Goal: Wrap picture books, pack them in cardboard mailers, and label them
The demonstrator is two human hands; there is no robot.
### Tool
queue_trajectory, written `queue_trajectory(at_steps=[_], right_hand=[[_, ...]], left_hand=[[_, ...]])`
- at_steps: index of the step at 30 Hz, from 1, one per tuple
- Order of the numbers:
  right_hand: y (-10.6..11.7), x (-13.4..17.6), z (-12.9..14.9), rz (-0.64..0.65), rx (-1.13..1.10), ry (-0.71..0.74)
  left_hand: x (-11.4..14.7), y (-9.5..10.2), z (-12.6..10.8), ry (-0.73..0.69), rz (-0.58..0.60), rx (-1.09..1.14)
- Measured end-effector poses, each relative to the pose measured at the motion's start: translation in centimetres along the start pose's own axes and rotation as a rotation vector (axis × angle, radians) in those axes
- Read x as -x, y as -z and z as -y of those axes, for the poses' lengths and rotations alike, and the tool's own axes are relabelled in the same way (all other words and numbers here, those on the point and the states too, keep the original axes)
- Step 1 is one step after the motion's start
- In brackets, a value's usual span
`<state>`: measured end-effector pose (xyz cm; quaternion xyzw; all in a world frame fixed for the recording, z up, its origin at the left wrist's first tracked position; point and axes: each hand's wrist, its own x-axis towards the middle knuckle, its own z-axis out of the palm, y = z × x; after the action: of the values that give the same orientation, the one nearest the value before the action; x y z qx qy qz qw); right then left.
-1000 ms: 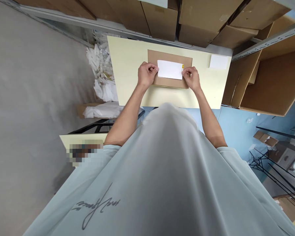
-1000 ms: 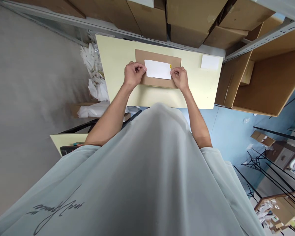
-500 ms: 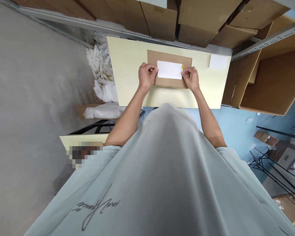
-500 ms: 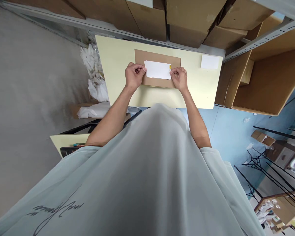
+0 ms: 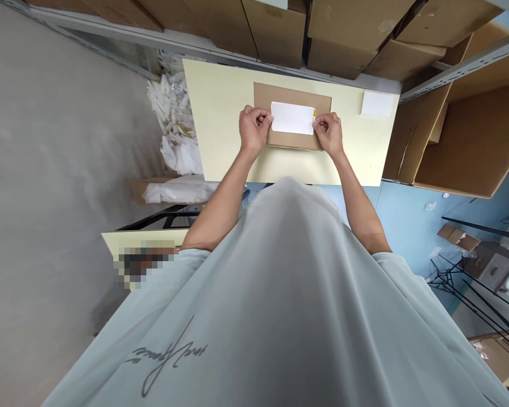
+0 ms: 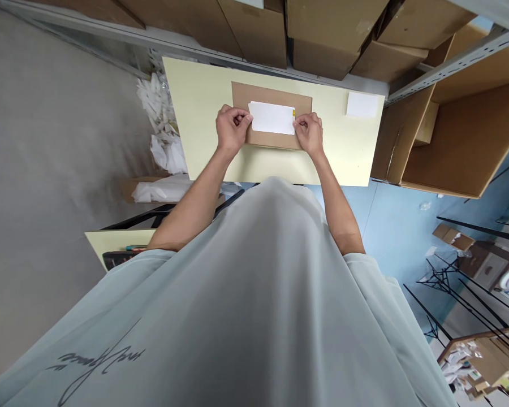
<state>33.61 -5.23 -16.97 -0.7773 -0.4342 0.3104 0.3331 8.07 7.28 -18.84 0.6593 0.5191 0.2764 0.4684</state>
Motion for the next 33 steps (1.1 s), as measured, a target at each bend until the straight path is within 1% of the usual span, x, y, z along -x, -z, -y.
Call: queue_trajectory(at_steps=[4, 7, 16, 22, 25, 30, 33], right_hand=[[-0.2, -0.2, -0.7, 0.013, 0.020, 0.031], [-0.3, -0.2, -0.9, 0.025, 0.021, 0.022], [0.0, 0.5, 0.2, 0.010, 0.036, 0.012], [-0.5, 0.2, -1.2, 0.009, 0.075, 0.033], [-0.5, 0.1, -1.4, 0.005, 0.061, 0.035], [-0.6, 0.1, -1.0, 0.001, 0.030, 0.011], [-0.8, 0.0, -1.1, 0.014, 0.040, -0.008]], left_hand=[[0.1, 0.1, 0.0, 0.009, -0.002, 0.002], [0.0, 0.0, 0.2, 0.006, 0.006, -0.005], [0.4, -0.1, 0.0, -0.028, -0.008, -0.030], [0.6, 0.0, 0.0, -0.037, -0.001, -0.017], [0.5, -0.2, 0.3, -0.022, 0.015, -0.007], [0.6, -0.4, 0.8, -0.054, 0.004, -0.066], [0.8, -0.4, 0.6, -0.081, 0.005, -0.127]])
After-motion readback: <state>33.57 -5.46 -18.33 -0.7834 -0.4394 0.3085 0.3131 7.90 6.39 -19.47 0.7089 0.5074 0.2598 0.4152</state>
